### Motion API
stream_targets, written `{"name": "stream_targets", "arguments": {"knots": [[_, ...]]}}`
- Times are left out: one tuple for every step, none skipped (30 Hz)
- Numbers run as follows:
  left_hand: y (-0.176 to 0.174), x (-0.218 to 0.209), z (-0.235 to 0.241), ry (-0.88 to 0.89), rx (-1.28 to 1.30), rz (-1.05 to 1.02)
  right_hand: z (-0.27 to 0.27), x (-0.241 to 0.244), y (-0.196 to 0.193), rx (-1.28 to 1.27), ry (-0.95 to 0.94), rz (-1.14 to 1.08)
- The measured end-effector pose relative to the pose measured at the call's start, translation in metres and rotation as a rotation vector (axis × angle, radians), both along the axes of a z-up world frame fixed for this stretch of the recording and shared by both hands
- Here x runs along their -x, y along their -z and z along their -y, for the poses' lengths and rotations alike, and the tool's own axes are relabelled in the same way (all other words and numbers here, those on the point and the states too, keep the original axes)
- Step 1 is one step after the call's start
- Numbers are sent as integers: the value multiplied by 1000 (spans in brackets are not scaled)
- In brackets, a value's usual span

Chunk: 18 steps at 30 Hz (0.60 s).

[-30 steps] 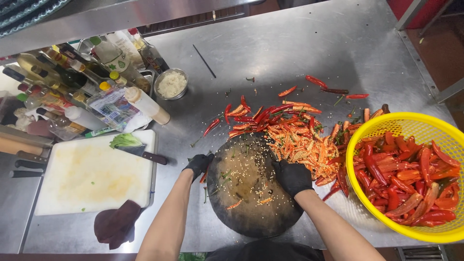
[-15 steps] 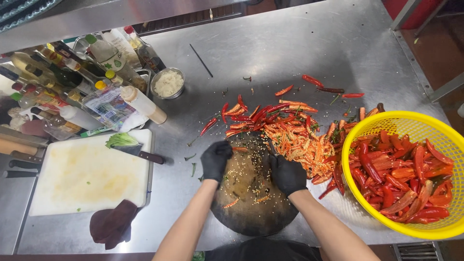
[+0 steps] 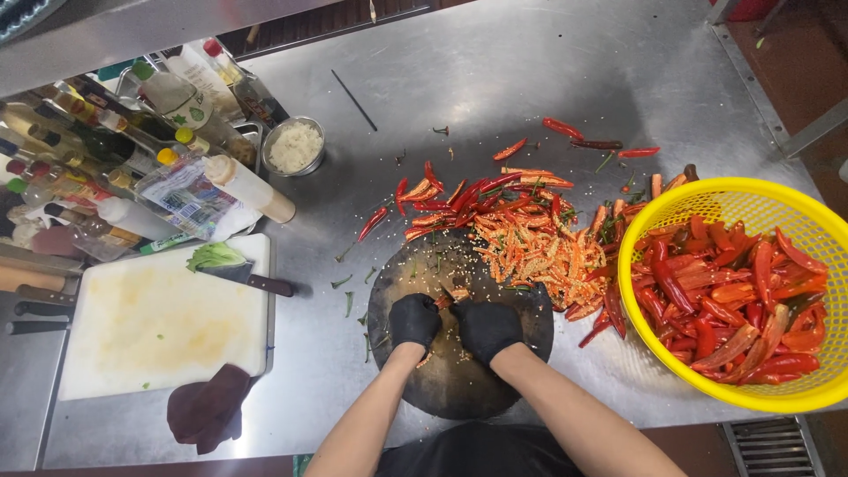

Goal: Deseeding sliced red chili peppers by hand on a cutting board

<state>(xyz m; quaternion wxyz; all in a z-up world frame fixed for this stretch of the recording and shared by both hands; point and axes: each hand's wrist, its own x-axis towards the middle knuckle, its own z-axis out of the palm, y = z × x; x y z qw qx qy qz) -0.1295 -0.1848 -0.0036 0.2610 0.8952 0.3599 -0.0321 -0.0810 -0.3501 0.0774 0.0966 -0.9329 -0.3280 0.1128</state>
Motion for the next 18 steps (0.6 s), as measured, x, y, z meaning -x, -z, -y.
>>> {"name": "stream_targets", "arguments": {"knots": [[7, 1, 0, 3, 1, 0, 8, -6, 5, 1, 3, 0], [13, 1, -1, -4, -1, -16, 15, -13, 9, 56, 19, 20], [20, 1, -2, -12, -3, -31, 21, -20, 13, 112, 36, 40], [18, 2, -6, -11, -1, -32, 30, -28, -3, 114, 36, 40], [16, 3, -9, -10, 16, 30, 39, -36, -19, 106, 82, -22], [14, 5, -14, -8, 30, 93, 47, -43, -34, 96, 129, -82], [8, 2, -16, -7, 31, 93, 49, -46, -29, 96, 130, -82], [2, -1, -18, -20, 44, 129, 51, -50, -24, 111, 170, -39], [-4, -5, -20, -34, 58, 164, 54, -53, -19, 126, 209, 4], [-35, -16, -6, -28, 60, 166, 55, -52, -19, 127, 215, 5], [-65, -27, 8, -20, 120, 366, 56, -51, -20, 83, 226, -9], [-96, -36, 21, -15, 180, 562, 56, -49, -20, 39, 235, -26], [-126, -45, 43, -12, 182, 560, 57, -54, -10, 40, 238, -28], [-156, -54, 66, 125, 321, 719, 58, -59, 0, 66, 239, -114], [-186, -64, 88, 264, 462, 875, 59, -64, 10, 91, 240, -199], [-202, -65, 95, 266, 465, 872, 60, -62, 14, 92, 243, -202], [-219, -68, 103, 471, 439, 911, 61, -61, 17, 66, 239, -168], [-235, -72, 111, 680, 411, 945, 62, -62, 21, 40, 237, -131]]}}
